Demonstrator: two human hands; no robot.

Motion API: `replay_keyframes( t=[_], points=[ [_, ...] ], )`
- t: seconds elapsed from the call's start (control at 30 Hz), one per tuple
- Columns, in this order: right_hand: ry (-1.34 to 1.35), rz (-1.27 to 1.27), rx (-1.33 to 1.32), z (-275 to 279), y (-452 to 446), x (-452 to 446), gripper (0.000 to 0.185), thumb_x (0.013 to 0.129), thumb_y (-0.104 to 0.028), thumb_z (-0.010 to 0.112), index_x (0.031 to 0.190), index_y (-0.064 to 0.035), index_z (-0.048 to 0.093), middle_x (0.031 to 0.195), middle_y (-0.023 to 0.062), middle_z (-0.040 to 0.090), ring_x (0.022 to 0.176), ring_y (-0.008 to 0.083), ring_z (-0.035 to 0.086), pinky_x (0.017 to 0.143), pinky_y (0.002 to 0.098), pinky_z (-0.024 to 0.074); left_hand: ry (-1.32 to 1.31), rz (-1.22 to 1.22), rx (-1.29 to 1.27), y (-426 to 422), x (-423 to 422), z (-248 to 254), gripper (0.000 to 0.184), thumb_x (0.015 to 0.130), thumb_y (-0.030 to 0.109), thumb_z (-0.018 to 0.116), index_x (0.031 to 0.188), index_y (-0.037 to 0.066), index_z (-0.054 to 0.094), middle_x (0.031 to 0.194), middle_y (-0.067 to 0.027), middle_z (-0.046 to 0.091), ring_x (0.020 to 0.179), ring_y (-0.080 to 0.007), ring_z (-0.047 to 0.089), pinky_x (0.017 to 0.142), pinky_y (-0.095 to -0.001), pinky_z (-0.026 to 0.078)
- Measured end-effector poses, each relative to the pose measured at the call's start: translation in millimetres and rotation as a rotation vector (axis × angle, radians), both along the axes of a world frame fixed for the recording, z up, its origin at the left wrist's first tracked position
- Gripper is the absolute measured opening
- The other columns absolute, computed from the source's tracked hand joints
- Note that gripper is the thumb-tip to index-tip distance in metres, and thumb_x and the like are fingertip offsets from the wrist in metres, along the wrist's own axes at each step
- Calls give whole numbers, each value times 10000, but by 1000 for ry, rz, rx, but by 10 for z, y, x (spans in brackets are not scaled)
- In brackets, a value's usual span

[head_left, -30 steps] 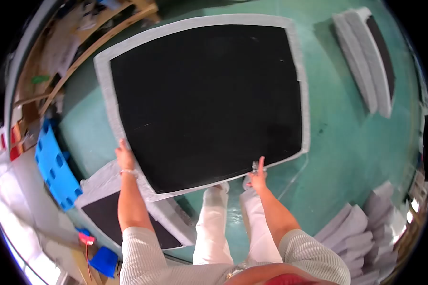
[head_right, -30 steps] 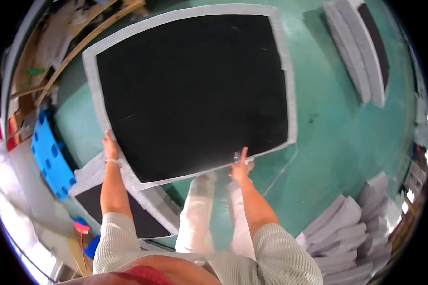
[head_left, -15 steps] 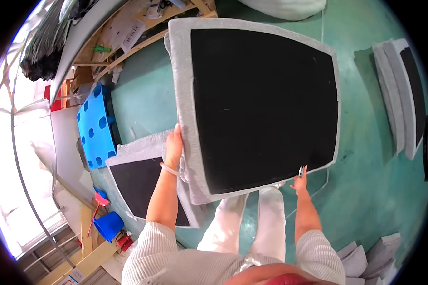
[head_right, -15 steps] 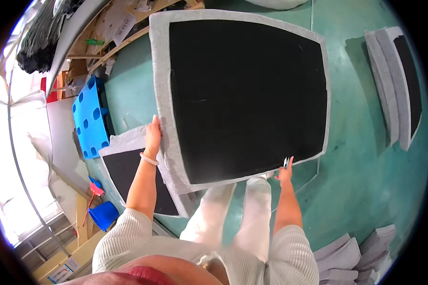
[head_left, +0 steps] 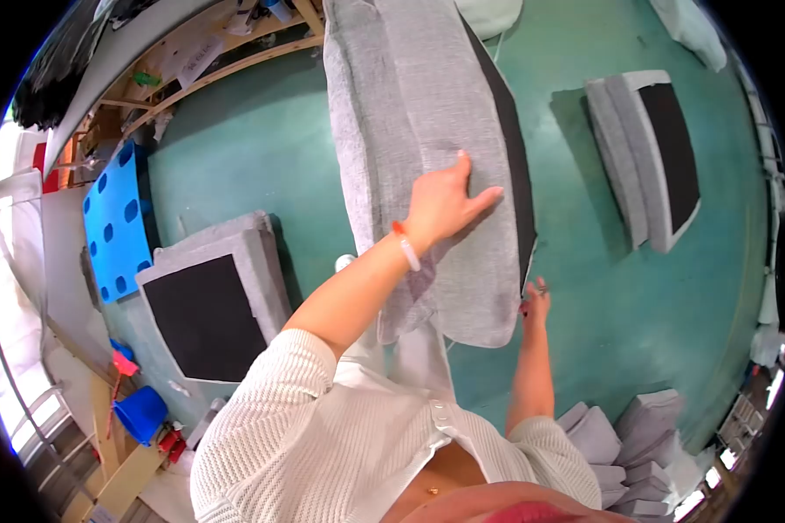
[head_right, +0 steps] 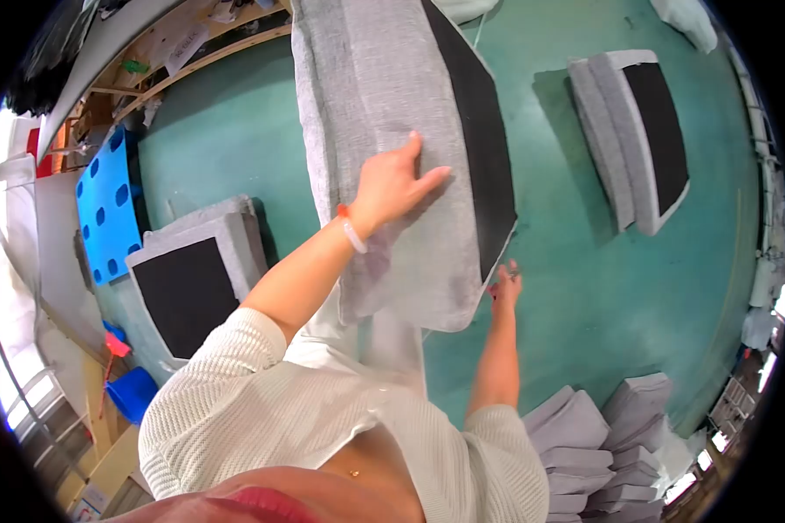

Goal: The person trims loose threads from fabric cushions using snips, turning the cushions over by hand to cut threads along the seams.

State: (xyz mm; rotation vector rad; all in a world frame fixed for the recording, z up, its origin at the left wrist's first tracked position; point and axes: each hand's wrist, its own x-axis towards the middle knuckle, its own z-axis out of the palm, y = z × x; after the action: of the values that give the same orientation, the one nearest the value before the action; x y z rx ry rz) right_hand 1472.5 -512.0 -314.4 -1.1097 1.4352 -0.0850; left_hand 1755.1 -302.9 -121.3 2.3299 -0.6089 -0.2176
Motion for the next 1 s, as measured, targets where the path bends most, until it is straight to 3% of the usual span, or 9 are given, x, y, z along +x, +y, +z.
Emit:
replay_keyframes(
  t=[0.07, 0.13, 0.2, 0.23, 0.3, 0.4, 0.53, 0.8, 1.0],
  points=[
    [-158, -17, -376, 774, -280, 219, 448, 776, -81, 555, 1216, -114, 482, 1032, 81, 584, 652, 103, 529, 406, 281, 416, 21, -60, 22, -389, -40, 192, 657, 755, 436, 558, 1135, -94, 478, 626, -147, 592, 616, -308, 596, 560, -391, 462],
    [-251, 209, -648, 2021, -123, 698, 430, 784, -73, 569, 1207, -81, 493, 1237, 102, 493, 847, 118, 547, 503, 265, 461, 12, -161, 44, -759, -62, 331, 644, 763, 404, 518, 1136, -118, 465, 626, -147, 597, 598, -312, 591, 547, -394, 460],
    [-271, 458, -809, 2710, 143, 1005, 439, 766, -64, 612, 1192, -57, 507, 1256, 85, 490, 942, 158, 565, 646, 259, 486, -11, -185, 2, -1151, -99, 386, 634, 756, 380, 522, 1134, -125, 463, 611, -142, 592, 576, -312, 582, 535, -394, 456],
    [-266, 460, -826, 2736, 205, 1100, 439, 766, -64, 612, 1192, -57, 507, 1256, 85, 490, 942, 158, 565, 646, 259, 486, -48, -213, -20, -1325, -91, 411, 625, 748, 357, 525, 1133, -131, 460, 596, -136, 587, 554, -311, 574, 523, -394, 453],
    [-54, 877, -1310, 2693, 214, 1237, 455, 722, -69, 663, 1157, -36, 533, 1222, 87, 524, 925, 208, 595, 759, 279, 472, -25, -270, -35, -1627, -94, 477, 575, 744, 308, 527, 1142, -103, 470, 642, -137, 596, 600, -308, 577, 549, -394, 454],
    [-153, 642, -1028, 2682, -196, 1286, 481, 696, -105, 706, 1145, -43, 545, 1205, 92, 533, 1080, 254, 531, 841, 321, 444, -44, -397, -159, -1899, -112, 428, 481, 742, 208, 525, 1157, -34, 493, 766, -140, 605, 722, -303, 572, 627, -394, 456],
    [-100, 705, -1158, 2671, -620, 1238, 450, 700, -99, 703, 1122, -41, 559, 1220, 76, 524, 1040, 215, 555, 819, 293, 470, -43, -592, -456, -1855, -146, 457, 400, 757, 88, 498, 1157, 76, 520, 1020, -136, 570, 941, -303, 531, 791, -379, 440],
    [68, 694, -1216, 2732, -1351, 1318, 446, 682, -206, 725, 1094, -92, 596, 1182, 12, 557, 1068, 205, 538, 862, 281, 430, -422, -618, -26, -1162, 824, -25, 531, 796, 339, 561, 1285, 197, 412, 1321, 22, 414, 1246, -163, 342, 1034, -434, 235],
    [69, 626, -1129, 2733, -1570, 1428, 414, 693, -98, 704, 1089, -48, 594, 1188, 58, 556, 1096, 182, 525, 898, 274, 409, -420, -785, -56, -1325, 1397, 71, 482, 784, 294, 591, 1237, 199, 459, 1290, 55, 441, 1203, -130, 385, 1034, -420, 249]
  ],
)
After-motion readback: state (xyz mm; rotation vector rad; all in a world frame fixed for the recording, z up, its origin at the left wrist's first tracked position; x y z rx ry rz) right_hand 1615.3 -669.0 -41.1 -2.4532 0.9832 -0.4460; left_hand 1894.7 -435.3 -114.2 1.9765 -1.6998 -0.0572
